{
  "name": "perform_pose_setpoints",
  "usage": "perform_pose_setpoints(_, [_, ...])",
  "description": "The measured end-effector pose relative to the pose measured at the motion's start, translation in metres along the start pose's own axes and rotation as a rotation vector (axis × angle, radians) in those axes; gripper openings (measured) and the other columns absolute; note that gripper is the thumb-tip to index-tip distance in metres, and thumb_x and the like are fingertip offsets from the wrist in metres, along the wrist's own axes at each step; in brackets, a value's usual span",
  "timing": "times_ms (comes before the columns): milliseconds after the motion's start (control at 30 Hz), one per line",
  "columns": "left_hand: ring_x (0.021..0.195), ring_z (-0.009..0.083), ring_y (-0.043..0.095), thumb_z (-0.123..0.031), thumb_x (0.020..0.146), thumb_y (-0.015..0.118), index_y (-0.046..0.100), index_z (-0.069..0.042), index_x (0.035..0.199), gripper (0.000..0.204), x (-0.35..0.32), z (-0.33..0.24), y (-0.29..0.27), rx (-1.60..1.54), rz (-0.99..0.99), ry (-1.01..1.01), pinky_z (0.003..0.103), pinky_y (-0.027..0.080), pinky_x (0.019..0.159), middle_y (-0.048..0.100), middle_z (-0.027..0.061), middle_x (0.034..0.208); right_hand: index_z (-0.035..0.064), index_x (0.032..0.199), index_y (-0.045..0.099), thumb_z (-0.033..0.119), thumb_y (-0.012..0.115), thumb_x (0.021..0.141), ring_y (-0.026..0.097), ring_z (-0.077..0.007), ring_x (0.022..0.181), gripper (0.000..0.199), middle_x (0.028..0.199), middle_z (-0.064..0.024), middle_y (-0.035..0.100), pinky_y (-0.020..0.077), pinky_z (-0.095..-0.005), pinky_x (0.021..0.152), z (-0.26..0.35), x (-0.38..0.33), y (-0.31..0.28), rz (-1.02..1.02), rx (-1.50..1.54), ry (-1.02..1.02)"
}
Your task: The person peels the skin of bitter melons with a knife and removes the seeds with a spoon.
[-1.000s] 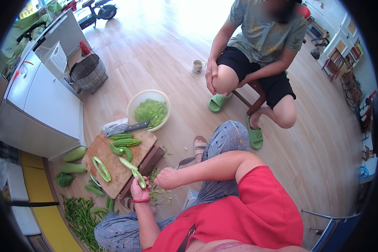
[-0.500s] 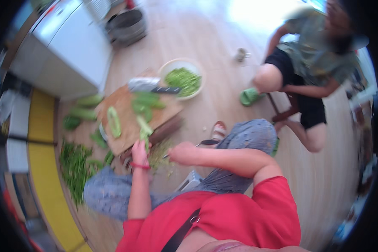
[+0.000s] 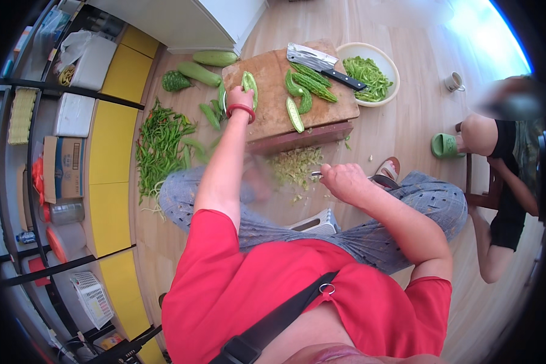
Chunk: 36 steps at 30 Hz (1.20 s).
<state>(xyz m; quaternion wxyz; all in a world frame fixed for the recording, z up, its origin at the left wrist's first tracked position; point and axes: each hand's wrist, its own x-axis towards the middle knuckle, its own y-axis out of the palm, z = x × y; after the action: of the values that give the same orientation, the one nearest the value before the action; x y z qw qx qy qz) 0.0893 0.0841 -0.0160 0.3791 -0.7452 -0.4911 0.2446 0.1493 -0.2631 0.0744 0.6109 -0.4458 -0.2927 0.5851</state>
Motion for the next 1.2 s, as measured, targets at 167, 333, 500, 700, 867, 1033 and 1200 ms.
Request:
perform_pose_setpoints(167, [0.077,0.0303,0.06,-0.029,0.07,0.065,0.061,0.0,0.089,0.035,-0.032,-0.04,0.01,0.438,-0.349,0.482,0.039,0.046,0.071,0.063,0.0163,0.084,0.0055,0.076,0.052,0.022,0.054,0.078,0.061,-0.0304,0.061,0.017,0.062,-0.0138,0.059,0.0477,-0.0405,0.054,-0.009,-0.005,-0.001,-0.013,0.014,0.025])
perform_pose_setpoints(333, [0.077,0.0303,0.059,-0.033,0.068,0.067,0.06,-0.002,0.087,0.037,-0.084,-0.061,0.048,0.161,0.197,0.054,0.038,0.046,0.07,0.062,0.017,0.081,0.0054,0.076,0.052,0.019,0.051,0.078,0.061,-0.0306,0.061,0.014,0.063,-0.014,0.059,0.0477,-0.0407,0.055,-0.008,-0.004,0.0,-0.018,0.026,0.017])
perform_pose_setpoints(500, [0.074,0.0292,0.059,-0.03,0.066,0.069,0.058,-0.001,0.078,0.033,-0.095,-0.071,0.054,0.067,0.226,-0.07,0.037,0.046,0.069,0.061,0.0171,0.079,0.0045,0.078,0.049,0.024,0.053,0.08,0.059,-0.0324,0.06,0.02,0.063,-0.0156,0.058,0.0456,-0.0429,0.052,-0.013,-0.002,0.004,-0.015,0.037,0.011])
perform_pose_setpoints(700, [0.063,0.0245,0.057,-0.014,0.074,0.059,0.052,-0.003,0.087,0.019,-0.096,-0.028,0.071,-0.759,0.317,-0.155,0.034,0.047,0.057,0.058,0.0105,0.075,0.0045,0.082,0.046,0.026,0.047,0.084,0.057,-0.0361,0.06,0.022,0.063,-0.0176,0.057,0.0439,-0.0456,0.053,-0.015,0.006,0.004,-0.071,0.098,0.058])
perform_pose_setpoints(867, [0.066,0.0172,0.055,-0.017,0.085,0.044,0.048,-0.006,0.103,0.021,-0.148,-0.051,0.022,-1.554,1.013,-0.569,0.028,0.043,0.05,0.054,0.0066,0.081,0.0027,0.083,0.043,0.019,0.042,0.084,0.057,-0.037,0.06,0.017,0.061,-0.0196,0.056,0.0435,-0.0469,0.053,-0.02,0.019,-0.012,-0.222,0.197,0.166])
perform_pose_setpoints(1033, [0.065,0.016,0.054,-0.024,0.091,0.038,0.044,-0.006,0.115,0.031,-0.19,-0.076,-0.003,-1.552,1.023,-0.534,0.026,0.042,0.047,0.053,0.0065,0.09,0.0006,0.082,0.045,0.018,0.04,0.084,0.058,-0.0359,0.063,0.018,0.065,-0.0207,0.058,0.0447,-0.0453,0.055,-0.02,0.023,-0.022,-0.206,0.127,0.186])
perform_pose_setpoints(1200, [0.06,0.0135,0.053,-0.025,0.091,0.037,0.048,-0.004,0.108,0.029,-0.211,-0.086,-0.019,-1.41,0.95,-0.39,0.024,0.042,0.047,0.054,0.0061,0.089,0.0,0.08,0.048,0.018,0.044,0.082,0.06,-0.0341,0.066,0.019,0.069,-0.0201,0.059,0.046,-0.0432,0.058,-0.008,0.023,-0.026,-0.199,0.092,0.212])
